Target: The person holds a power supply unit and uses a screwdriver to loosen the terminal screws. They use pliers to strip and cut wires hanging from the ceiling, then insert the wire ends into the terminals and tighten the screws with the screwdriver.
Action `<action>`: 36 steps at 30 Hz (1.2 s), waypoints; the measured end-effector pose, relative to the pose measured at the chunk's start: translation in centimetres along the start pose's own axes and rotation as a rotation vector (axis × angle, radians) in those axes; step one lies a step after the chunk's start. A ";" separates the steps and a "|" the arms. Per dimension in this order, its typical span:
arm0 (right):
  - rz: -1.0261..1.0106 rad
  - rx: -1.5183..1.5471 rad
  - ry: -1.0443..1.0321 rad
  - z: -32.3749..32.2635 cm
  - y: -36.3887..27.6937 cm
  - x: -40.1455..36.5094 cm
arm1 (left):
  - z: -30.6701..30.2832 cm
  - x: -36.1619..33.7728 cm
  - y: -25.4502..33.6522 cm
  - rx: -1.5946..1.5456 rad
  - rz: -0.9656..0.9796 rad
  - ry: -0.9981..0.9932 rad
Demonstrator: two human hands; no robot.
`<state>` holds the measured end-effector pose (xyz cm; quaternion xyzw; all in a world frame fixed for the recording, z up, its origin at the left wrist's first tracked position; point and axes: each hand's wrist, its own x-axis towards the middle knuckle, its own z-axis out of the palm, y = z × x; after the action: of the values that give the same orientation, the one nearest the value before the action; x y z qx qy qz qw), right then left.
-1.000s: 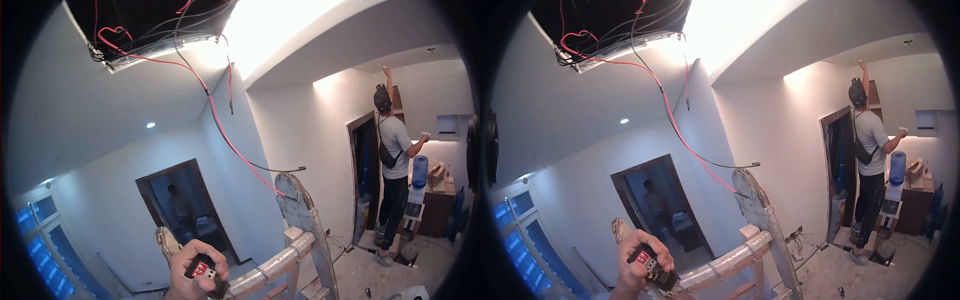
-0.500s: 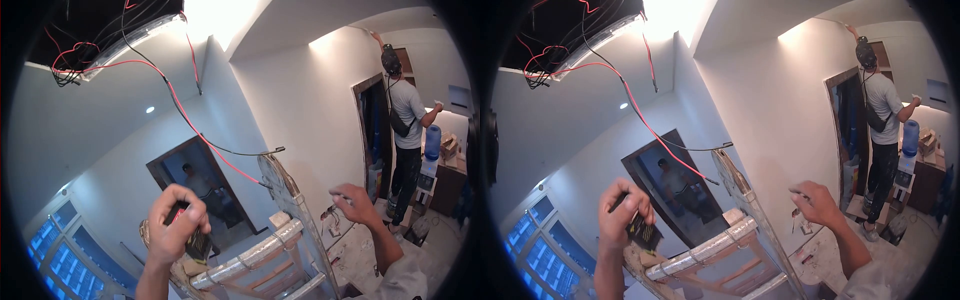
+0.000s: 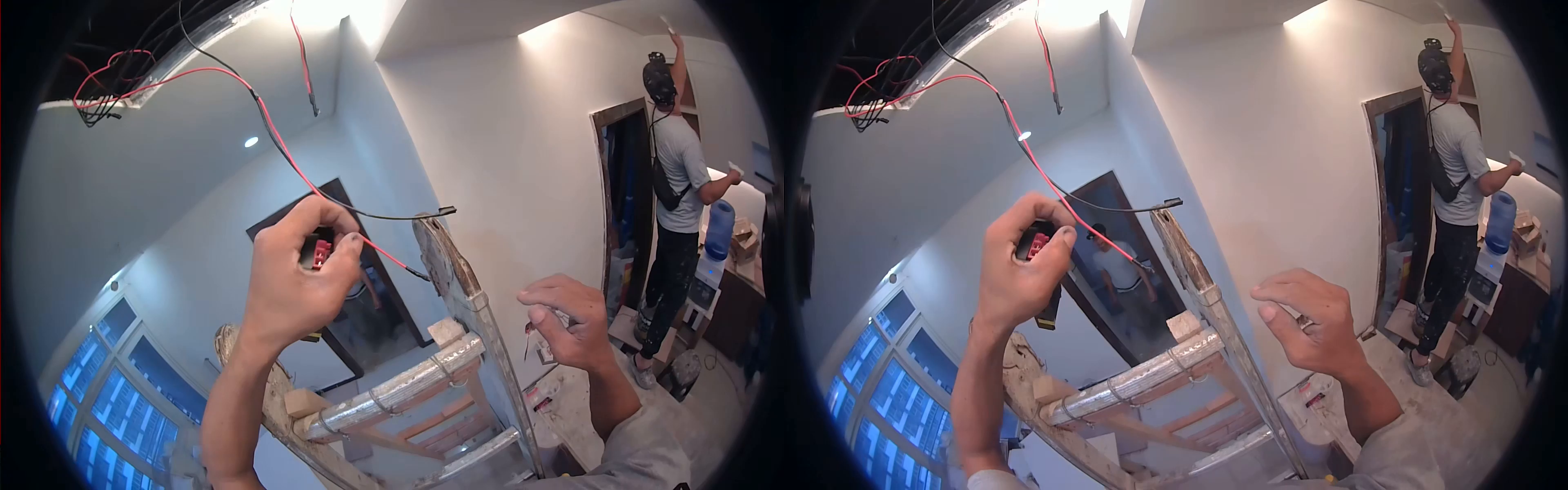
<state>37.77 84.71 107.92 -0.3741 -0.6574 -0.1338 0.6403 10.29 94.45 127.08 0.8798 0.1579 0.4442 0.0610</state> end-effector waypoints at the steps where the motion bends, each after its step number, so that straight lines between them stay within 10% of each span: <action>1: 0.002 0.007 -0.007 -0.1 -0.1 0.1 | 0.0 -0.7 -0.5 0.003 -0.009 0.002; 7: 0.141 0.176 -0.094 3.5 -0.4 1.9 | 0.7 -5.8 -4.8 -0.144 -0.019 0.234; 12: -0.321 -0.186 0.087 6.2 -2.1 5.7 | 1.2 -6.3 -3.1 0.002 -0.033 0.191; 36: -0.571 -0.407 0.127 6.7 -3.0 9.9 | 2.5 -1.0 -1.1 0.312 0.346 0.061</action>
<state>31.80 90.21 117.16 -0.2863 -0.6542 -0.4587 0.5288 11.49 95.22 124.58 0.8787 0.0734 0.4447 -0.1575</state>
